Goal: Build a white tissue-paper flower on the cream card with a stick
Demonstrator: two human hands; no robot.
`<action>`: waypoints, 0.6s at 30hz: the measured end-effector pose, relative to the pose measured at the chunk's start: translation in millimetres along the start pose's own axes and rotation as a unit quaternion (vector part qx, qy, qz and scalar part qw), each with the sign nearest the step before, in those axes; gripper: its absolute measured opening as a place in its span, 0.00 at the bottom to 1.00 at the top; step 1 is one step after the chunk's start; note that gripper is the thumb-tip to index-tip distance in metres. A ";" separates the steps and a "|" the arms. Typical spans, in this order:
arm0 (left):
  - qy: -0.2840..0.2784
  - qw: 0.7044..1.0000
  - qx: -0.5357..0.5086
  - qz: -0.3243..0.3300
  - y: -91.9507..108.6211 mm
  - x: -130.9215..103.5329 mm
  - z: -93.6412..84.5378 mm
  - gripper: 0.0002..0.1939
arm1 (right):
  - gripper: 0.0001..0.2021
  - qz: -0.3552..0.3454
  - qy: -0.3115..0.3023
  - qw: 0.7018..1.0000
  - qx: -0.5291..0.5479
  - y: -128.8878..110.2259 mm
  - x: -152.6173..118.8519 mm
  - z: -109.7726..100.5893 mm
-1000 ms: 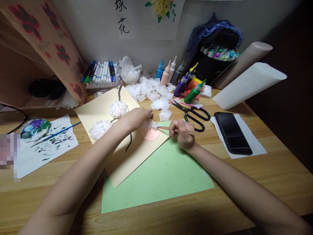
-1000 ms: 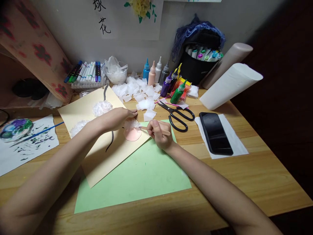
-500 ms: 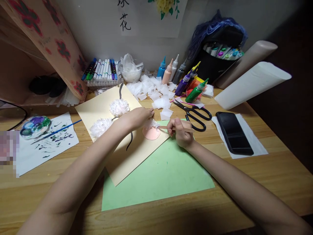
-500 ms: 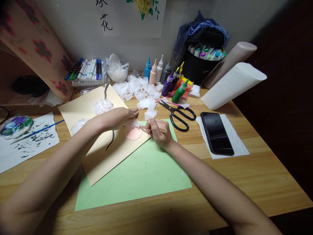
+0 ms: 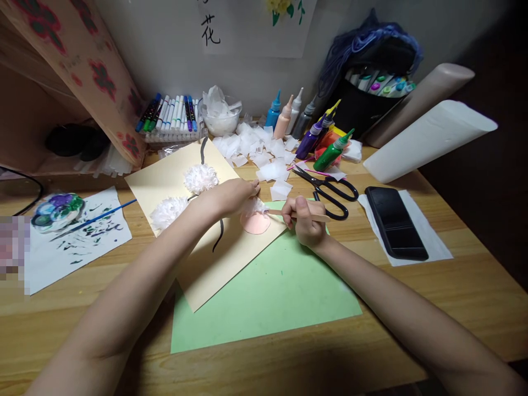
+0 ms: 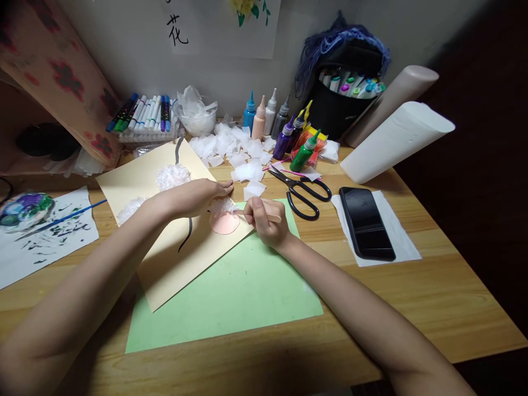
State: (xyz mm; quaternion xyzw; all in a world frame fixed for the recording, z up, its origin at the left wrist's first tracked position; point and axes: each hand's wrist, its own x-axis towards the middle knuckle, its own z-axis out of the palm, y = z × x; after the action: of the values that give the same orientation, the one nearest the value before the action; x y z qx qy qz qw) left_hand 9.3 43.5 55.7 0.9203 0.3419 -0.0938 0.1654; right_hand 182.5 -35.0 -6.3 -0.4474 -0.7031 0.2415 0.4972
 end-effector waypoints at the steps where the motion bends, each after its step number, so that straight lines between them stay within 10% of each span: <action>1: 0.000 1.000 -0.003 0.001 0.3 -0.3 -0.4 0.15 | 0.27 -0.001 -0.003 1.000 -0.004 0.3 -0.1 -0.1; 18: -0.015 1.000 0.003 -0.003 3.0 0.6 0.0 0.17 | 0.25 0.119 -0.004 0.992 0.050 -13.5 28.0 -13.5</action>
State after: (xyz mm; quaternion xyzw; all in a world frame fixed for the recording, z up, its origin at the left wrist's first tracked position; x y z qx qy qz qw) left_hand 11.8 41.7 56.3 0.9182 0.3420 -0.1095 0.1673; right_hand 186.6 -18.7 23.1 -0.5014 -0.6340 0.3360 0.4835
